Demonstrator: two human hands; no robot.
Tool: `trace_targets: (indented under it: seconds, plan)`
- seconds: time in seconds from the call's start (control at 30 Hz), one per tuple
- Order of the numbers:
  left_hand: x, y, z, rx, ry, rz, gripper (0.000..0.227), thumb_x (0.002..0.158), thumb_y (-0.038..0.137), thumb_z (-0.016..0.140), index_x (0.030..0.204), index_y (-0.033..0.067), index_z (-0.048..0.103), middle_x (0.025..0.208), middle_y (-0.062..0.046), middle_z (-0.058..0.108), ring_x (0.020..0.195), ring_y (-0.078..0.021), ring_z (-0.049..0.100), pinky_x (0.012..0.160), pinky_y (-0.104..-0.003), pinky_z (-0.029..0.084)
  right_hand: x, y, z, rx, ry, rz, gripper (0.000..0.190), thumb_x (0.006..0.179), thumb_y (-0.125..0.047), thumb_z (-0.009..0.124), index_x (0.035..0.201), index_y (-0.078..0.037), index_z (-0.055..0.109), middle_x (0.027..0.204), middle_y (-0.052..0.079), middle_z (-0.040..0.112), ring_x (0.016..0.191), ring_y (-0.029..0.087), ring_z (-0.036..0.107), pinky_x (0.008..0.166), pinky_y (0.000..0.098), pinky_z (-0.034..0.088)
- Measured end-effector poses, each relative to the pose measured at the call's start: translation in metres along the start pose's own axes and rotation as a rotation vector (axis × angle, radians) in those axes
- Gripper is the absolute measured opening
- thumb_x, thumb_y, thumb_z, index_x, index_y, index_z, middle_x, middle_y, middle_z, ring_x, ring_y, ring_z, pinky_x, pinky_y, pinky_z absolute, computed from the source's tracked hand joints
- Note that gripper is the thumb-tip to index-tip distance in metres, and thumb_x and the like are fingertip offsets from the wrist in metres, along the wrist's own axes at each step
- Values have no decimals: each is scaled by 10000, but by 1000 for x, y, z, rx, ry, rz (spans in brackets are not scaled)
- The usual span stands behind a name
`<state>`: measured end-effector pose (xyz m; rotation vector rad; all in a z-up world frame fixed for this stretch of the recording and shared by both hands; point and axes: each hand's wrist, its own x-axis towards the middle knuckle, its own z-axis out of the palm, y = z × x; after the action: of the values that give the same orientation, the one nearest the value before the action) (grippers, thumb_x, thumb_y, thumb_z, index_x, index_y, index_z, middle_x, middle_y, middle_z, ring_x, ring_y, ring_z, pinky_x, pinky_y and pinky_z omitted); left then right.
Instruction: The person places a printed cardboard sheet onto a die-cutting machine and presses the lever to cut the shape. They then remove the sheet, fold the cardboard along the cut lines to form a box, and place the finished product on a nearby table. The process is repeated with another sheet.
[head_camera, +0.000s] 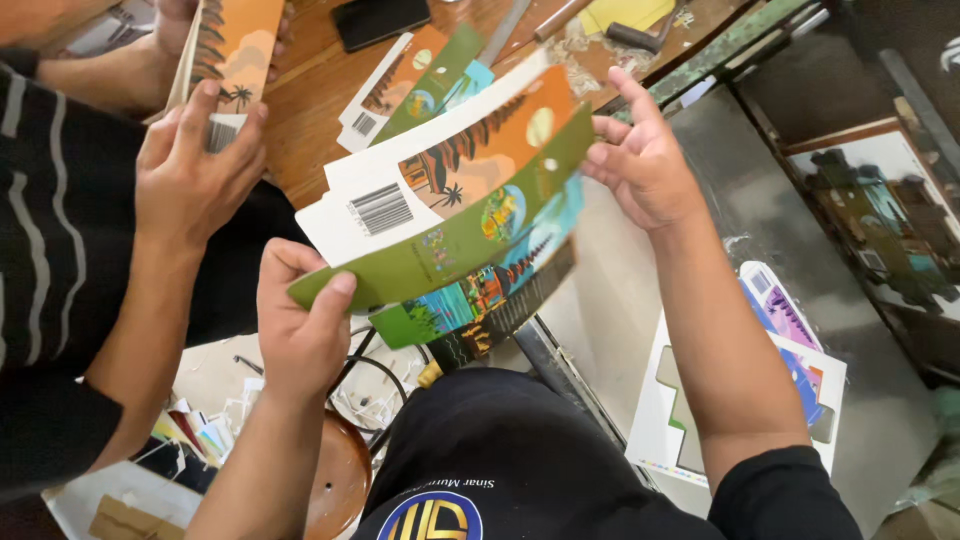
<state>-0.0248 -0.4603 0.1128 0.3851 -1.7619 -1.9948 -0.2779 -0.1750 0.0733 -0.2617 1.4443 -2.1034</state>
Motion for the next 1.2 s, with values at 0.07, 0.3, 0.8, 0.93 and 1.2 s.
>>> trace_targets:
  seconds: [0.07, 0.3, 0.8, 0.93, 1.2]
  plan:
    - [14, -5, 5, 13, -15, -26, 197, 950, 115, 648, 961, 147, 453, 869, 31, 463, 792, -62, 433, 759, -219, 359, -25, -11, -15, 18, 11, -49, 924, 843, -31, 796, 1599, -103, 270, 1697, 171, -24, 1337, 195, 583, 989, 213, 585]
    - [40, -30, 64, 282, -114, -46, 268, 912, 57, 709, 1068, 90, 493, 1056, -65, 540, 956, -145, 542, 870, -267, 446, -134, -5, -39, 96, 344, -32, 542, 856, -4, 699, 1385, 3, 582, 1348, 165, 667, 1202, 335, 675, 1013, 499, 592]
    - [22, 17, 201, 785, -913, 747, 1146, 812, 810, 708, 1571, 42, 324, 1572, -207, 469, 1456, -406, 490, 1216, -538, 370, -263, -20, -13, -316, 430, -149, 280, 947, -79, 655, 1212, 10, 670, 1187, 108, 727, 1086, 256, 706, 905, 396, 629]
    - [17, 28, 206, 777, -1011, 763, 1101, 822, 787, 675, 1555, 27, 362, 1541, -242, 498, 1406, -432, 517, 1175, -538, 374, -278, -25, -2, -368, 413, -210, 287, 970, -111, 648, 1237, -9, 664, 1245, 110, 716, 1152, 258, 699, 984, 405, 619]
    - [19, 49, 214, 633, -1408, 476, 634, 912, 555, 629, 1323, 77, 562, 1139, -140, 709, 960, -394, 662, 770, -510, 478, -299, -39, 14, -676, 431, -231, 293, 976, -167, 642, 1229, -24, 670, 1219, 83, 721, 1142, 228, 692, 1045, 366, 570]
